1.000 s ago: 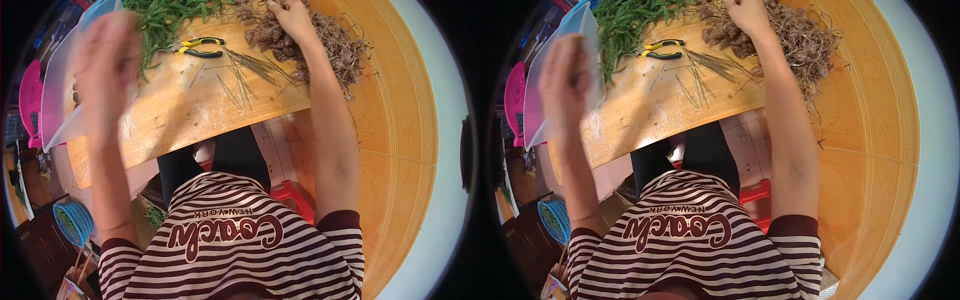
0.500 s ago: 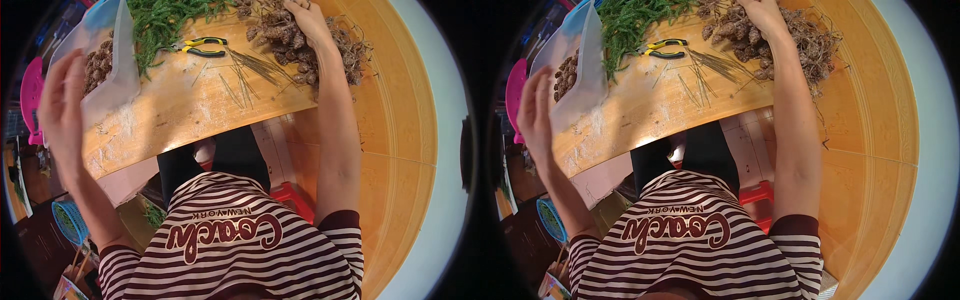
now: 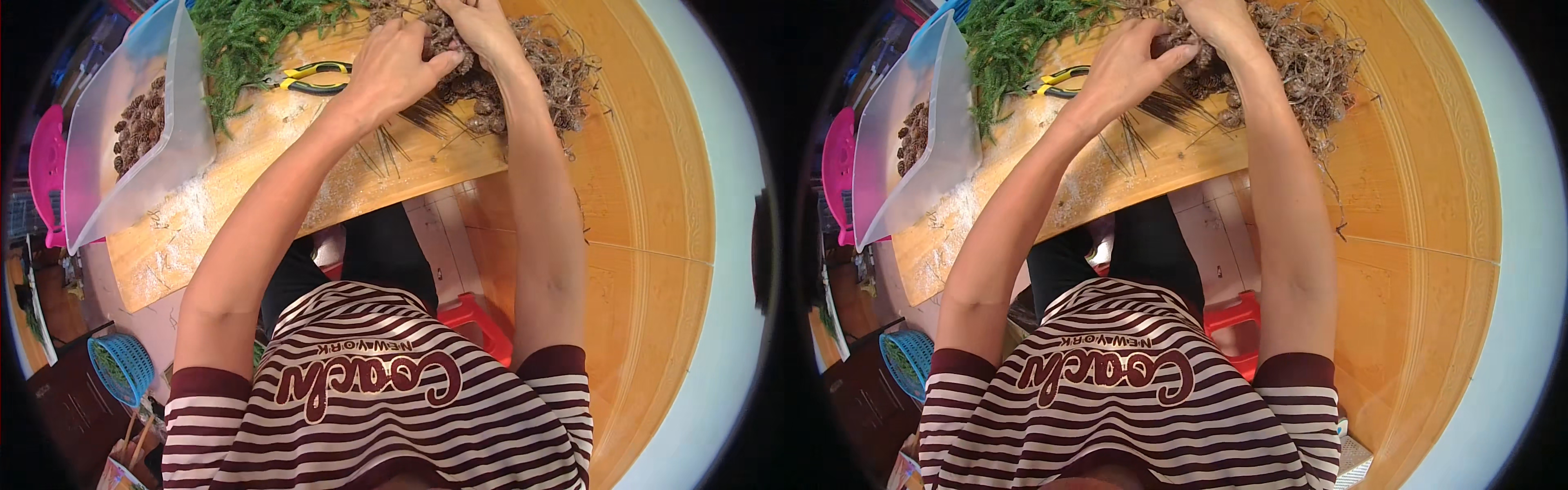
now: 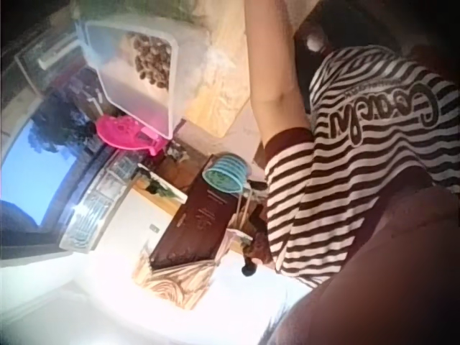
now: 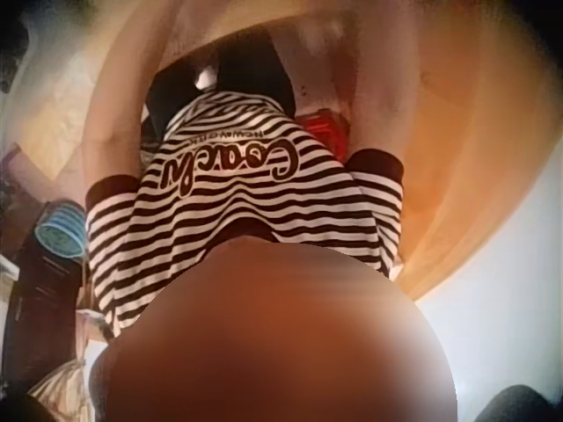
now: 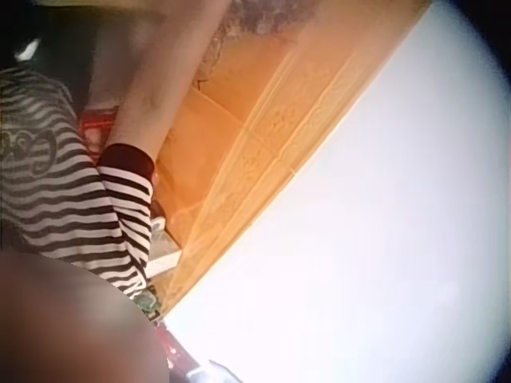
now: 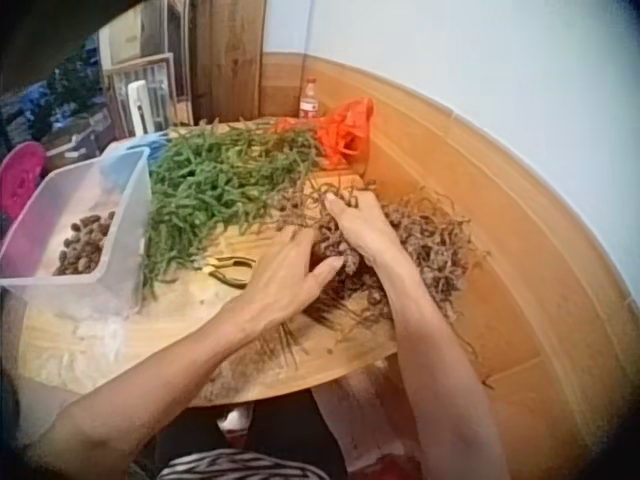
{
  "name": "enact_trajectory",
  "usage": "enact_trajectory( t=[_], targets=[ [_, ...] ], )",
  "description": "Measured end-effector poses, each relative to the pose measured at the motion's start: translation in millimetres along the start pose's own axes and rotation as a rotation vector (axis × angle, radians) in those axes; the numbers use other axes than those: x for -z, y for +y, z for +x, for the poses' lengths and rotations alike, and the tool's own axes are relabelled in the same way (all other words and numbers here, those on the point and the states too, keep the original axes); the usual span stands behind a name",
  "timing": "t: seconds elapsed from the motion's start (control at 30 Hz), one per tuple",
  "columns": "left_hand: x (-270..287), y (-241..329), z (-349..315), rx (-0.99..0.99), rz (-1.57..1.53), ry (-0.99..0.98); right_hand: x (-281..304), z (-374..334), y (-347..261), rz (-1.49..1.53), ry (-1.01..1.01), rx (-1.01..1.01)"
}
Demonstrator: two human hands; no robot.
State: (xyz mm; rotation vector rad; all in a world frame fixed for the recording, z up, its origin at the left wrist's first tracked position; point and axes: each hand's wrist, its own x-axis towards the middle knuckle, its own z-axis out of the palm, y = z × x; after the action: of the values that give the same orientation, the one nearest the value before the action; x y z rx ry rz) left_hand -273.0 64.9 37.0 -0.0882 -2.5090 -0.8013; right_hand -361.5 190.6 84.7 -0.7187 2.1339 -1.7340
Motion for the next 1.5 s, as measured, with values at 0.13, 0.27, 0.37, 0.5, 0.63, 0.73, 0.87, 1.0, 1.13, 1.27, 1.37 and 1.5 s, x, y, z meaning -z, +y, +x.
enact_trajectory(
  t=[0.13, 0.27, 0.37, 0.5, 0.63, 0.73, 0.87, 1.0, 1.13, 1.27, 1.37, 1.5],
  targets=[
    [1.7, 8.3, 11.0, 0.143, -0.092, -0.229, -13.8, 8.4, -7.8, -0.194, 0.133, -0.189],
    [-3.3, 6.6, 13.2, 0.199, -0.158, -0.183, -11.5, 3.7, 0.8, -0.104, 0.180, -0.089],
    [-8.7, -4.3, 14.5, 0.203, -0.218, -0.210, -8.6, -0.5, 6.4, 0.104, 0.146, 0.083],
    [-12.8, -9.4, 13.5, 0.275, -0.487, -0.217, -14.4, 1.9, 1.4, 0.087, 0.104, 0.113],
    [-4.1, -4.0, 12.8, 0.456, -0.781, -0.327, -23.5, 8.8, -7.7, -0.224, 0.255, -0.168],
    [-1.4, 0.3, 11.5, 0.551, -0.904, -0.393, -16.2, 17.8, 3.0, -0.264, 0.167, -0.132],
    [1.7, 3.3, 9.0, 0.615, -1.067, -0.421, -17.4, 15.0, 6.8, -0.234, 0.171, 0.008],
    [5.4, 9.4, 6.8, 0.656, -1.313, -0.418, -22.0, 11.9, 0.6, -0.335, 0.143, 0.040],
    [4.9, 7.4, 6.8, 0.662, -1.505, -0.387, -25.3, 2.2, -15.7, -0.380, 0.176, -0.061],
    [-0.2, -1.4, 8.5, 0.651, -1.597, -0.454, -15.8, 17.0, 14.7, -0.336, 0.138, 0.177],
    [-0.4, 0.5, 8.6, 0.683, -1.493, -0.526, -18.8, 33.7, 42.6, -0.635, 0.323, 0.442],
    [6.2, 14.1, 0.2, 0.730, -1.303, -0.476, -18.5, 36.1, 48.4, -0.931, 0.447, 0.632]
  ],
)
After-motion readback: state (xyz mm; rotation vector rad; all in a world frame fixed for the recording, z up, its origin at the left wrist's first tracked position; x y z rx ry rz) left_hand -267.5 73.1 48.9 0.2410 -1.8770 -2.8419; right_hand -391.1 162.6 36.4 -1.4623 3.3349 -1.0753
